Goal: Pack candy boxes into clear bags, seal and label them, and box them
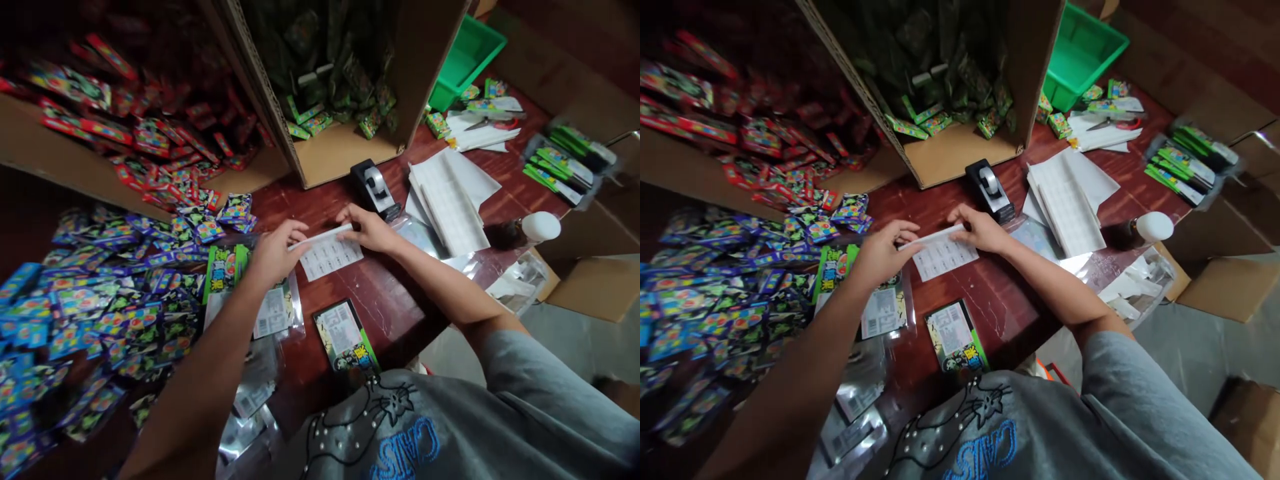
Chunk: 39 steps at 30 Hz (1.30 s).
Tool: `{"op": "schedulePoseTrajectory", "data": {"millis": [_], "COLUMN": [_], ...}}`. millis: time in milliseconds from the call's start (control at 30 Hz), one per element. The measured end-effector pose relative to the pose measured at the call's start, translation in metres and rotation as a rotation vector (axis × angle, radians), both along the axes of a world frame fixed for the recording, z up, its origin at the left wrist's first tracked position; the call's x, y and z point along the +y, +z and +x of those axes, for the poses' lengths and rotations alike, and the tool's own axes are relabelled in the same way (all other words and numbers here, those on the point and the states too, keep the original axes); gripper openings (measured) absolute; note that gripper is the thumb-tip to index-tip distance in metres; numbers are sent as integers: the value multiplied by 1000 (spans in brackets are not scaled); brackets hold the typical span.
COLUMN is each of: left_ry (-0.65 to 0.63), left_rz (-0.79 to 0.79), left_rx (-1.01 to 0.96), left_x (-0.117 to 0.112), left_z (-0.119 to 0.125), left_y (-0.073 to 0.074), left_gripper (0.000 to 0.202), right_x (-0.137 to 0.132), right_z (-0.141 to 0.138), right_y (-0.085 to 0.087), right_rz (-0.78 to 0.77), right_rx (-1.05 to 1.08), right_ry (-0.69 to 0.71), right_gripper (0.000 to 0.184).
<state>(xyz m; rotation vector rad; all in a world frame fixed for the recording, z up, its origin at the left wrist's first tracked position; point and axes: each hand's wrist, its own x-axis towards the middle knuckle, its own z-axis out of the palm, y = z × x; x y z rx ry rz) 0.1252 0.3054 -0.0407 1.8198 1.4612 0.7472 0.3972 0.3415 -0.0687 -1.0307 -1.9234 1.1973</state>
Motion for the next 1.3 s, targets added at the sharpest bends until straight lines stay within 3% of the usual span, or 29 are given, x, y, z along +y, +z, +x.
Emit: {"op": "schedulePoseTrajectory", "data": {"millis": [167,300,500,700,867,967,1100,1233,1300], "left_ry": [174,315,396,625,639,621,585,550,522], "left_rz": [-203,-141,-54,127,135,154,110,60,112], "left_rx": [-431,-553,-602,-460,-392,-351,-322,-64,118], "left_x": [-30,-50,-55,-51,-52,-53,-46,-41,-51], "left_z": [0,15,23,33,28,23,21,22,22], "left_y": [16,16,11,14,8,5,-5,-9,-4], "left_gripper": [43,50,33,31,37,37,41,44,39], "right_x": [-30,-38,-42,-52,-32,-7,13,2,-13], "right_z": [2,-9,-18,-25,-10,0,1,3,9], "right_y": [26,41,43,44,51,56,60,69,76], "right_rz": [-238,-338,-358,-317,-341,-161,144,410,444], "right_rx": [238,398,451,364,243,138,18,5,45], "right_ry": [-19,-31,-55,-151,-48,76,261,182,105], "right_gripper": [45,49,48,54,62,60,36,35,32]}}
